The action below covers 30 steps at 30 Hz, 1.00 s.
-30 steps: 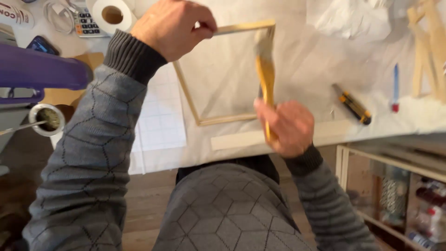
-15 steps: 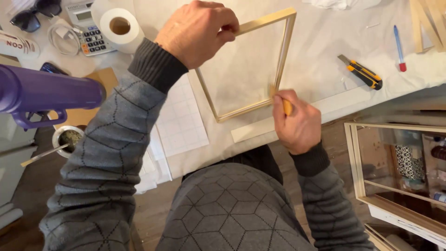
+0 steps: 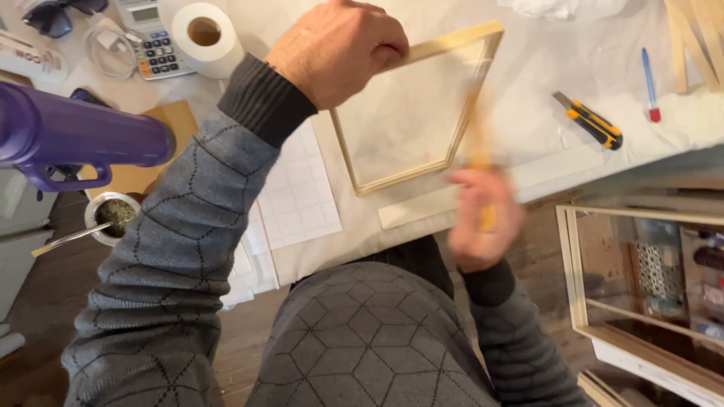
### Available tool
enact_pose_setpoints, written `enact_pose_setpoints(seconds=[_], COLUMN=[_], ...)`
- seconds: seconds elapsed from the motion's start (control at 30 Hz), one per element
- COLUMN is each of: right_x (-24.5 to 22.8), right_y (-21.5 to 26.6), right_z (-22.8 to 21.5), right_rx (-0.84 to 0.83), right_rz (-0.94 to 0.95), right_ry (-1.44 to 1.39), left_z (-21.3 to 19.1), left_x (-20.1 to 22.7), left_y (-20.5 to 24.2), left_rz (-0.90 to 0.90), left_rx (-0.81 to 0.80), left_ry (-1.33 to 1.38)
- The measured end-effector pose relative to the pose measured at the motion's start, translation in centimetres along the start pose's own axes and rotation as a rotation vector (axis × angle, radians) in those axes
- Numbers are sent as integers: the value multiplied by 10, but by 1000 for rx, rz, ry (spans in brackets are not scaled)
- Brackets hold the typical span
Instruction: The person is cleaning a picture frame and preparing it for artwork assembly.
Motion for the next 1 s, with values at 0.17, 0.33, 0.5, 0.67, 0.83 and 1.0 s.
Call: enact_pose_setpoints(seconds=[0.17,0.33,0.5,0.67,0.83,1.0], right_x=[-23,-66,-39,3,-44,35], right_y=[10,22,17,40,10,41], right_z=[43,48,51,54,16,38], right_rx=[-396,-600,-554,-692,-436,-577], right_rz=[-196,-432,-315,-141,-242,-73], right_ry=[8,68,139,192,101,141], left_z=[0,0,2,2,5,4], left_x=[3,1,10,9,17,22], left_y=[0,2,5,10,10,14], left_rz=[-10,-60,-34,-24,-20,-37], left_rx=[-19,-57,-22,21,31,52], left_ry=[-8,32,31,15,58,52])
Point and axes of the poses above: each hand's wrist, its own y-axis away from the middle knuckle, its own z-axis out of the palm, x = y × z, the point moved 9 cm from there along -y, towards the middle knuckle, and after that the axes turned 14 degrees about z, right-handed, at the moved point
